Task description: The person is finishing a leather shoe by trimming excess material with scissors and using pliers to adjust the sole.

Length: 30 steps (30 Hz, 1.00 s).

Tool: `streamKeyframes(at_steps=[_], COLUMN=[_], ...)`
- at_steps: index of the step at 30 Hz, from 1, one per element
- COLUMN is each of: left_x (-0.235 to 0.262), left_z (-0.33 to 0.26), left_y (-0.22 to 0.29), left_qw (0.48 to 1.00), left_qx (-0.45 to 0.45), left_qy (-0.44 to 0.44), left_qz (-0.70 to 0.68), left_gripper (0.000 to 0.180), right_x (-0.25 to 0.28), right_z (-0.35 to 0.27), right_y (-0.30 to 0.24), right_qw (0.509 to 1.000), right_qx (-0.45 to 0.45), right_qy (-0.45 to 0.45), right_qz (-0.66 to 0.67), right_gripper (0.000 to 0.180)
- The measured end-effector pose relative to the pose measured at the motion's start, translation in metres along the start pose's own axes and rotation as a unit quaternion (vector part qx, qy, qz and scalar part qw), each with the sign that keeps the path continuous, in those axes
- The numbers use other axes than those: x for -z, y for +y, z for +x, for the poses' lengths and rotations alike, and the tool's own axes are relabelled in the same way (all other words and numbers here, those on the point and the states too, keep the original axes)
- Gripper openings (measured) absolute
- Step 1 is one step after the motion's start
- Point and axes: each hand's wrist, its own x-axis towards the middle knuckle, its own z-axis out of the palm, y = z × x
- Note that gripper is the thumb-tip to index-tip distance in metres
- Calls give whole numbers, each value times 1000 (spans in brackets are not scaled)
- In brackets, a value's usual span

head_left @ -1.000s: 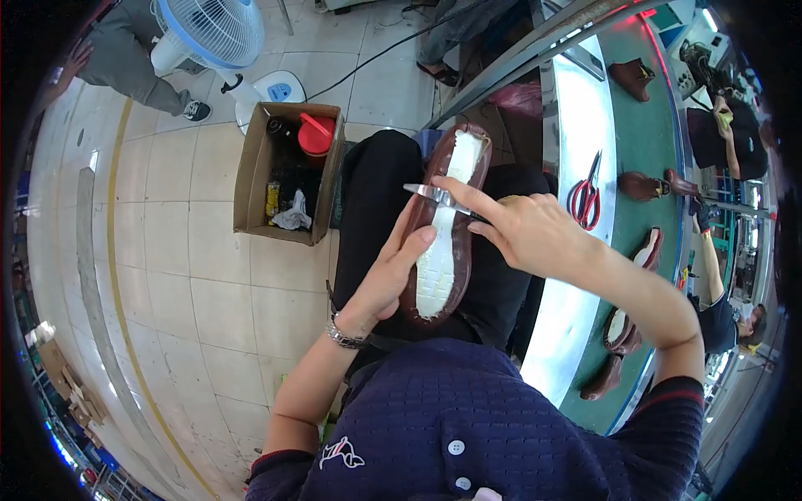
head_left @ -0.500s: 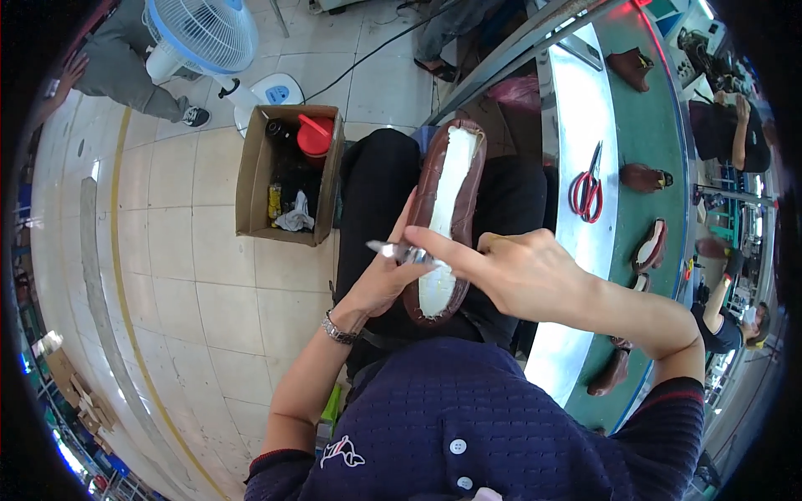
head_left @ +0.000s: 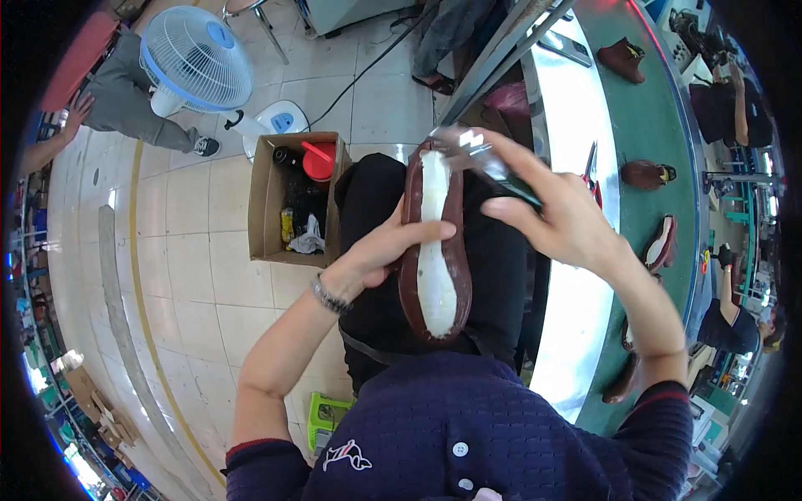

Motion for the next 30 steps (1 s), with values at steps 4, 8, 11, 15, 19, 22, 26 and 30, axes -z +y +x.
streamKeyframes(at_steps=[4, 8, 11, 15, 19, 22, 26, 30], left_x=[-12, 6, 20, 22, 9, -13, -42, -50], left_z=[-21, 7, 19, 15, 11, 15, 7, 4], left_y=[-9, -41, -63, -61, -46, -50, -49, -54], left_qw=[971, 892, 918, 913, 943, 954, 956, 947], left_qx=[-178, -325, -283, -294, -258, -277, -264, -270], left_qy=[-63, -87, -84, -101, -182, -6, 78, 92], left_qz=[150, 302, 265, 264, 106, 117, 105, 146], left_gripper=[128, 148, 150, 151, 131, 62, 49, 45], right_x=[16, -11, -34, -51, -67, -74, -70, -70], right_z=[-54, -96, -103, -107, -104, -103, -96, -93], right_y=[3, 32, 34, 29, 25, 23, 16, 17], right_qw=[888, 820, 803, 805, 799, 815, 818, 808], right_qx=[-206, -223, -250, -210, -204, -211, -189, -200], right_qy=[59, 58, -42, -117, -142, -171, -231, -329], right_qz=[406, 523, 539, 543, 547, 512, 491, 446], right_gripper=[47, 28, 35, 20, 36, 37, 50, 64])
